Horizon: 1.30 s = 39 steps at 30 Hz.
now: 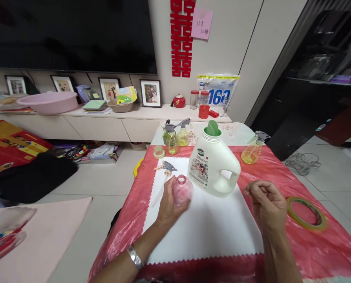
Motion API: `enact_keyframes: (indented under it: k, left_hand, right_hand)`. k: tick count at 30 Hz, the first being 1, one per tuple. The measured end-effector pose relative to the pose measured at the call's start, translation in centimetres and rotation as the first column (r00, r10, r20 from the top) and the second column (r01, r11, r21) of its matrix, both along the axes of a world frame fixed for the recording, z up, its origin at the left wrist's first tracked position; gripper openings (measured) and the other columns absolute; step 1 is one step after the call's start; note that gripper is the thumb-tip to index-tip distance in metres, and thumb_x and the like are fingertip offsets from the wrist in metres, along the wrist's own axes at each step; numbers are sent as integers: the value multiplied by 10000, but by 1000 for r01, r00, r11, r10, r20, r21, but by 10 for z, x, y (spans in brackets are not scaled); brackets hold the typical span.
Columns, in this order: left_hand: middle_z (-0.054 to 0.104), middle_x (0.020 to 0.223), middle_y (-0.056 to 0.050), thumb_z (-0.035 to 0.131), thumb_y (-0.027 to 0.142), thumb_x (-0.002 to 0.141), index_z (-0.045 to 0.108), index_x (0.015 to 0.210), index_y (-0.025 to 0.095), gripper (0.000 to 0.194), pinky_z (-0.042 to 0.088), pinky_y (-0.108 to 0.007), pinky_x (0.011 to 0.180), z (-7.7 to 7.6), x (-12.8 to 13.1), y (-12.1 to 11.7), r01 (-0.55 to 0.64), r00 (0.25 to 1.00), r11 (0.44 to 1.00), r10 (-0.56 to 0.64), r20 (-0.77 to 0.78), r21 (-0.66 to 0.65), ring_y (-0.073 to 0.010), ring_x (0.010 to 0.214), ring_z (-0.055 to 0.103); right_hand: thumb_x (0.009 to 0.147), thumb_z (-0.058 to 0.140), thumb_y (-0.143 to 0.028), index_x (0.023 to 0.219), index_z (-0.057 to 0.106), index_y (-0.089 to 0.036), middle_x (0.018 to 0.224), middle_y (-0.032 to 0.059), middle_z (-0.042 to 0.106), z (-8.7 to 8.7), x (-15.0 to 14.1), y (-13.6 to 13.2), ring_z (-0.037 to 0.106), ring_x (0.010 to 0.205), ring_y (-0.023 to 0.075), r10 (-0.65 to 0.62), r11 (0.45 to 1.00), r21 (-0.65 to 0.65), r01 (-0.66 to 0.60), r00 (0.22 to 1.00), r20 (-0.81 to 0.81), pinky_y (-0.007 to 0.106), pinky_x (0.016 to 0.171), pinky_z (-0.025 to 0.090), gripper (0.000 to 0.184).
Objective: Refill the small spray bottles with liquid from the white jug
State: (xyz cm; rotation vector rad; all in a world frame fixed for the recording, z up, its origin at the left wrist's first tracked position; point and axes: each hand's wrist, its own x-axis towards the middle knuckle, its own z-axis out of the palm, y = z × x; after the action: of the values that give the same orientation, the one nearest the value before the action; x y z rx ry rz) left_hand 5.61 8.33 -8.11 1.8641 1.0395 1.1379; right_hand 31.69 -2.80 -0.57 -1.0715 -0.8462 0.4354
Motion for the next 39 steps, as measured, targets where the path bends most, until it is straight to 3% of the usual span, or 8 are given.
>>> enact_keyframes:
  k: [4,9,12,19,22,26,32,39]
  left_hand:
    - [473,1412,-204,723,450,743,306,1464,168,879,388,-572,1165,-4,0,1,25,1000,1000,-25,4,12,-405,1368,473]
    - [488,1390,-208,735,454,726,324,1454,149,890,401,-557,1158,-8,2,2,18,999,1000,-19,41,25,-404,1349,489]
    - [501,1369,-188,745,443,711,333,1451,163,892,404,-577,1149,-10,3,2,5,999,1000,-7,44,30,-395,1339,495]
    - [488,1377,-194,765,383,678,329,1448,138,918,391,-587,1156,-10,5,2,18,998,1000,-19,59,10,-381,1338,493]
    - [495,1381,-194,771,337,657,342,1443,137,918,394,-588,1158,-9,5,2,21,998,1000,-21,54,-4,-385,1341,492]
    - [490,1400,-202,769,296,647,347,1445,131,918,392,-589,1163,-8,5,2,28,998,1000,-28,54,-5,-388,1356,482]
    - [500,1382,-204,764,263,642,351,1442,120,911,416,-578,1150,-12,8,2,11,998,999,-14,63,42,-377,1326,507]
    - [529,1353,-204,767,270,669,347,1441,117,892,448,-578,1120,-14,9,3,-10,999,993,6,35,121,-373,1292,532]
  right_hand:
    - [737,863,-336,1031,669,-150,994,62,658,-13,2,7,649,888,124,-137,990,-24,136,991,-14,214,793,543,398]
    - [651,901,-388,1223,641,-161,1218,110,625,-14,-1,23,615,1111,208,-96,985,-139,100,995,34,308,937,528,668]
    - [631,894,-424,1178,643,-143,1181,113,640,-12,1,37,632,1045,216,-68,972,-222,81,995,66,323,907,527,664]
    - [556,866,-410,859,613,-107,727,31,606,-11,9,63,536,626,123,-31,920,-386,73,993,115,207,564,424,498]
    - [534,829,-372,735,542,-122,611,4,527,-7,8,68,476,556,106,-37,919,-387,81,992,121,200,511,372,430]
    - [525,778,-349,764,511,-141,579,-25,487,-5,-2,71,436,511,96,-102,936,-325,135,988,116,203,483,351,414]
    - [524,753,-332,787,529,-137,574,-27,485,3,-15,60,420,492,91,-216,921,-300,249,966,141,200,458,328,396]
    - [480,748,-349,732,548,-134,552,-13,474,39,-11,27,408,489,93,-236,851,-428,303,950,204,203,459,316,387]
